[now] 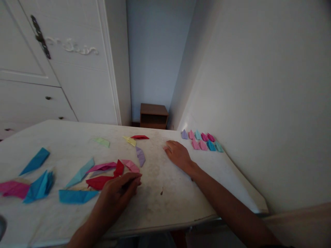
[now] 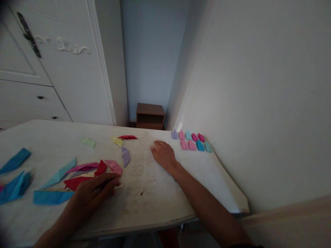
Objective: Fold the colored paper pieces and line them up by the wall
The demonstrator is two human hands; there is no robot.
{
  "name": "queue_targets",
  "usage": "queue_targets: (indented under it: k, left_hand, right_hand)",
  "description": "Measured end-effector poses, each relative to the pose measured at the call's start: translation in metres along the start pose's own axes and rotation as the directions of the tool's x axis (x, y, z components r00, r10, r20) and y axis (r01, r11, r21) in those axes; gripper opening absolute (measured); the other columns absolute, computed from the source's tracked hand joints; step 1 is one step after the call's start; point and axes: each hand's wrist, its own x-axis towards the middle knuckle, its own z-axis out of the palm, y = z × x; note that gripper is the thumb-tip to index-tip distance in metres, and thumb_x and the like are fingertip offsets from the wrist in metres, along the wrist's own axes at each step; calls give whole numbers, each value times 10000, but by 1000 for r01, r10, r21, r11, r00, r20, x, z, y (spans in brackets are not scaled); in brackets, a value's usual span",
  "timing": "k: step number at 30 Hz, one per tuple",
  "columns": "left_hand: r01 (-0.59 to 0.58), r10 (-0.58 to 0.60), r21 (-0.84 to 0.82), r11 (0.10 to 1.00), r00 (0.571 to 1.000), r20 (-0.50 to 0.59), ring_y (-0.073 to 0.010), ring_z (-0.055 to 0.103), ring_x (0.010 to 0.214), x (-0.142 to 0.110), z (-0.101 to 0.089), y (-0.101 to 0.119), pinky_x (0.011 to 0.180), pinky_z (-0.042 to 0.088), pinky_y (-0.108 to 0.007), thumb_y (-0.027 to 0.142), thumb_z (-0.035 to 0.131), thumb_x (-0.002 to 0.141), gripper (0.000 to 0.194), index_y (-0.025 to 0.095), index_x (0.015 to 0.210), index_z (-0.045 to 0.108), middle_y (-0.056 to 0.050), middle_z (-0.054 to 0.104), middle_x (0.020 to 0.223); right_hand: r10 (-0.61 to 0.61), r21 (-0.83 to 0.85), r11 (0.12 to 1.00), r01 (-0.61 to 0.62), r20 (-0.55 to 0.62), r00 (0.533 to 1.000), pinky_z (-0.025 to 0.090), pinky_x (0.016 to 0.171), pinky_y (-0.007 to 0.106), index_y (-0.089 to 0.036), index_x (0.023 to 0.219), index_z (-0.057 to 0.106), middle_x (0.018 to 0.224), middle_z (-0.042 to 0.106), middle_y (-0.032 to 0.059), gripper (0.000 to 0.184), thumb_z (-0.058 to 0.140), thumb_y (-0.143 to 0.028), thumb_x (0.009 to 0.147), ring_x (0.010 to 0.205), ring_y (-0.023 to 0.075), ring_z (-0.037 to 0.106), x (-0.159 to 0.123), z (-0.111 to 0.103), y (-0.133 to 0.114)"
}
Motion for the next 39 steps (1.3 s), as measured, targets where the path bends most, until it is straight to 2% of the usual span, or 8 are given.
queue_targets:
  k: [5,10,13,16,21,27,32,39]
  left_hand:
    - [-10,11,17,1000,999,-49,-124,672,555,-6,-2,1,558,540,-193,309,542,873,204,181,898,699,0,732,712]
    - [-104,118,194,976,991,-63,-114,643,554,-7,-7,-6,542,499,-196,275,527,899,195,175,939,690,1,712,706]
    - [-272,296,387,881,955,-2,-137,650,652,-7,-14,-11,623,507,-232,212,495,908,203,169,949,689,-30,713,782]
    - [-403,419,549,733,902,103,-219,644,922,-10,-24,-13,840,504,-351,149,498,870,237,169,1016,684,-83,709,972]
    - [-300,315,703,644,942,114,-297,549,1135,-17,-51,-17,969,426,-462,247,566,842,362,158,1189,615,-131,635,1213]
    - [-151,157,740,656,986,61,-306,548,1124,-32,-83,-26,941,429,-472,398,599,848,416,197,1211,620,-122,646,1199]
    - [-148,129,709,689,988,81,-279,565,1075,-42,-88,-29,932,438,-461,422,595,871,352,207,1141,662,-107,668,1151]
    - [-99,61,688,719,995,80,-274,549,1099,-39,-91,-33,953,434,-456,408,579,895,423,182,1251,594,-113,671,1157]
  right_hand:
    - [-169,285,942,177,-53,984,449,964,311,-174,1094,683,1108,702,81,285,443,-236,953,1044,177,622,-11,4,-20]
    - [-300,394,869,301,-65,952,475,933,324,-200,1033,705,1042,724,60,265,460,-224,933,997,181,640,-14,7,-17]
    - [-289,437,852,287,-65,955,487,915,331,-206,1014,707,1029,727,58,253,473,-228,921,981,184,652,-13,7,-13]
    - [-259,463,846,263,-73,963,499,884,328,-203,989,707,1003,729,60,238,486,-242,910,947,187,661,-13,8,-11]
    - [-269,465,839,284,-100,958,502,873,342,-197,965,708,982,730,68,238,487,-261,903,928,198,666,-15,8,-12]
    - [-308,468,820,330,-126,943,522,845,350,-201,947,702,961,733,63,232,486,-274,901,904,199,675,-15,10,-10]
    - [-317,473,811,345,-141,938,537,820,357,-213,936,701,944,735,58,219,502,-293,895,879,204,683,-15,12,-8]
    - [-322,476,803,359,-161,933,554,798,360,-225,928,702,936,741,54,209,513,-304,888,866,208,696,-14,13,-7]
